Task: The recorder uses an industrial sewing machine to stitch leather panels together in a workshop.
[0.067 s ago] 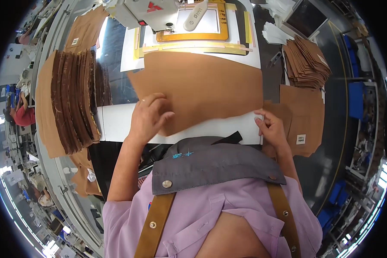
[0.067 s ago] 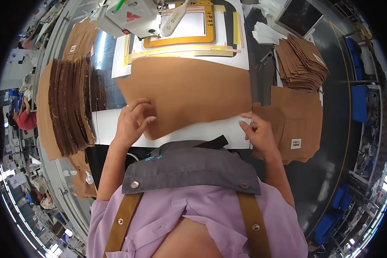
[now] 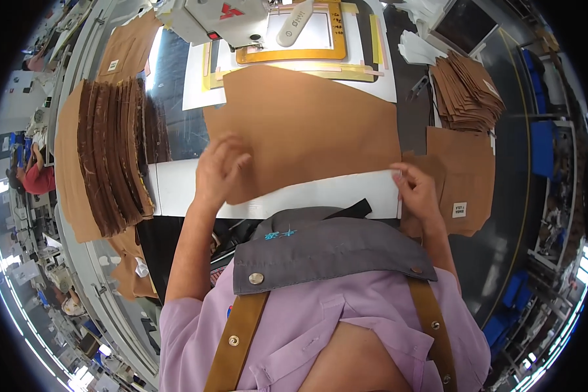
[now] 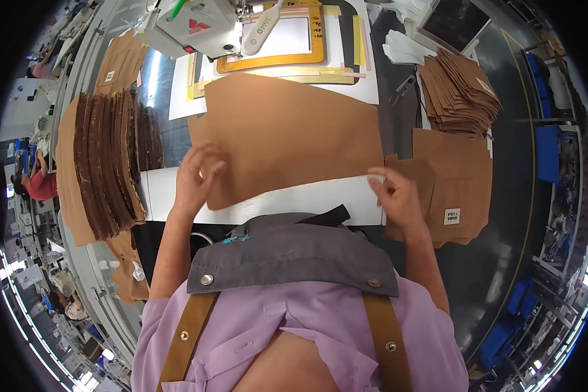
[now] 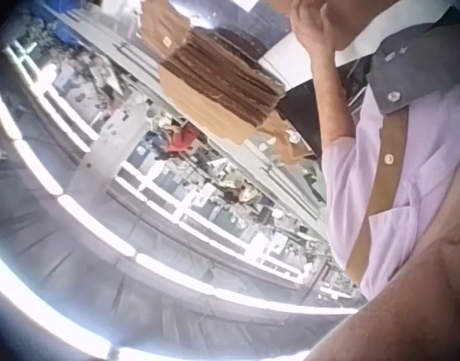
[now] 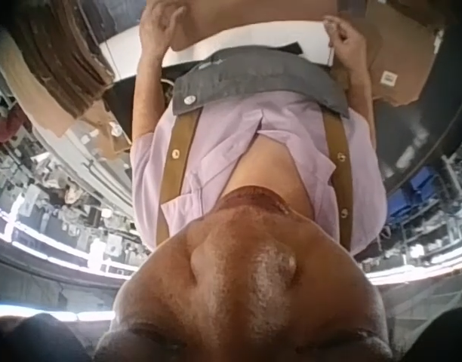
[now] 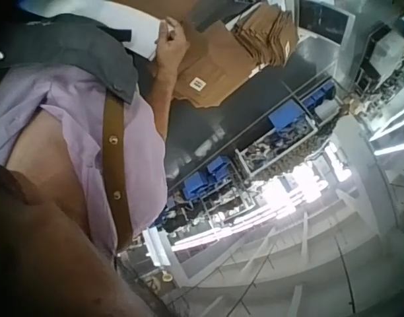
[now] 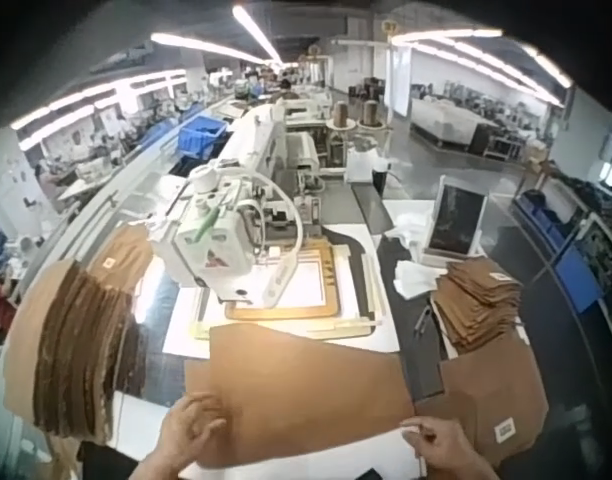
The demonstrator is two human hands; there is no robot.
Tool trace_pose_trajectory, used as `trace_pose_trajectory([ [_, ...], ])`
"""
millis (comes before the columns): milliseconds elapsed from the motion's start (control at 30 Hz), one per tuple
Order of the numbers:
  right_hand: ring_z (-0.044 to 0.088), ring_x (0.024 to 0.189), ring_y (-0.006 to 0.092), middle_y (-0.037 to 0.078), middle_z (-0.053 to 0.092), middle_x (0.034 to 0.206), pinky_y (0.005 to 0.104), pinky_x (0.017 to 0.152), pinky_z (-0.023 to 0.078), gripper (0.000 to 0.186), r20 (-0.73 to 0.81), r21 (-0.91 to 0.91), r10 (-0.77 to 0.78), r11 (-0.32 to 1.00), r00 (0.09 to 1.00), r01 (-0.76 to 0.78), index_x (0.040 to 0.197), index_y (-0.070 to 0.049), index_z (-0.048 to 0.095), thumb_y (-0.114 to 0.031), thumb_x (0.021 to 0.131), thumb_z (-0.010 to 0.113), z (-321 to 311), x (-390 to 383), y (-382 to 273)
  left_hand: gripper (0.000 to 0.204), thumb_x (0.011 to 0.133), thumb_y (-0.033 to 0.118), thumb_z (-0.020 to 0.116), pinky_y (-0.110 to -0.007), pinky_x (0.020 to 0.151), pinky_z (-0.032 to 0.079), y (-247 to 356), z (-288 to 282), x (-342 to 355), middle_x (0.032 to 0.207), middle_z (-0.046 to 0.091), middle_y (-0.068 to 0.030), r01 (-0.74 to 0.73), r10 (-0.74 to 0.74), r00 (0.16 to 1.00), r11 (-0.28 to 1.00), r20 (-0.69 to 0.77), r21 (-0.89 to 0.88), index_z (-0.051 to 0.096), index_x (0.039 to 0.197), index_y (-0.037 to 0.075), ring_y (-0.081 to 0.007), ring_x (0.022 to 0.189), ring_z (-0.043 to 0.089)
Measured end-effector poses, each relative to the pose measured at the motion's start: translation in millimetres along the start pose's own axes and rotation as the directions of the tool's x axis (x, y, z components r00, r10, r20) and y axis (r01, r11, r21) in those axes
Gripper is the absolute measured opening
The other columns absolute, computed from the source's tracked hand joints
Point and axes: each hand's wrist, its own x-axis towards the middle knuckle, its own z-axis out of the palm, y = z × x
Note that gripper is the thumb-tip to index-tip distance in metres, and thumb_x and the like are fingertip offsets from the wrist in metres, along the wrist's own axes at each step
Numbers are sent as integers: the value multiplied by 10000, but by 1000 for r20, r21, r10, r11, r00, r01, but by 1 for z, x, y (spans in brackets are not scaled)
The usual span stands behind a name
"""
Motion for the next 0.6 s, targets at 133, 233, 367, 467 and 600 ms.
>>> trace_pose_trajectory([
  [133, 644, 749, 132, 87, 696, 841, 291, 680, 508, 253, -235, -116, -305, 952, 923, 285, 1142, -3, 728, -205, 994, 689, 12, 46, -26, 404, 907, 281, 761, -487, 1047, 466, -40, 23, 33, 1369, 602, -195, 138, -148, 939, 989, -310, -54, 653, 1206, 32, -412, 1245, 582],
  [233, 673, 1020, 291, 150, 691, 1215, 415, 862, 545, 371, -177, -606, -699, 632, 693, 483, 1237, -42, 684, -276, 952, 727, 18, 106, -43, 527, 906, 362, 773, -486, 1116, 415, -66, 41, 65, 1505, 496, -200, 245, -215, 927, 967, -306, 63, 624, 1290, 32, -396, 1377, 484],
  [367, 644, 1096, 343, 139, 637, 1285, 468, 930, 528, 466, -208, -734, -747, 545, 631, 404, 1286, -75, 637, -330, 912, 752, 49, 159, -38, 606, 883, 403, 788, -482, 1150, 384, -52, 57, 98, 1547, 449, -204, 273, -249, 932, 960, -262, 58, 606, 1320, 24, -395, 1429, 422],
  [467, 647, 1021, 352, 130, 614, 1143, 451, 905, 527, 295, -8, -598, -416, 731, 909, 329, 1082, -69, 638, -252, 883, 758, 70, 150, -57, 504, 846, 327, 834, -462, 1069, 468, -55, 64, 95, 1499, 508, -194, 118, -69, 977, 963, -202, 243, 653, 1209, 27, -384, 1325, 528],
  [600, 625, 1070, 331, 91, 607, 1199, 441, 955, 480, 161, 90, -415, -714, 607, 694, 678, 912, -87, 611, -43, 789, 705, 60, 121, -69, 294, 840, 126, 837, -357, 921, 547, -57, 55, 73, 1347, 638, -144, 97, -98, 995, 974, 6, -206, 632, 1025, 26, -275, 1093, 665],
])
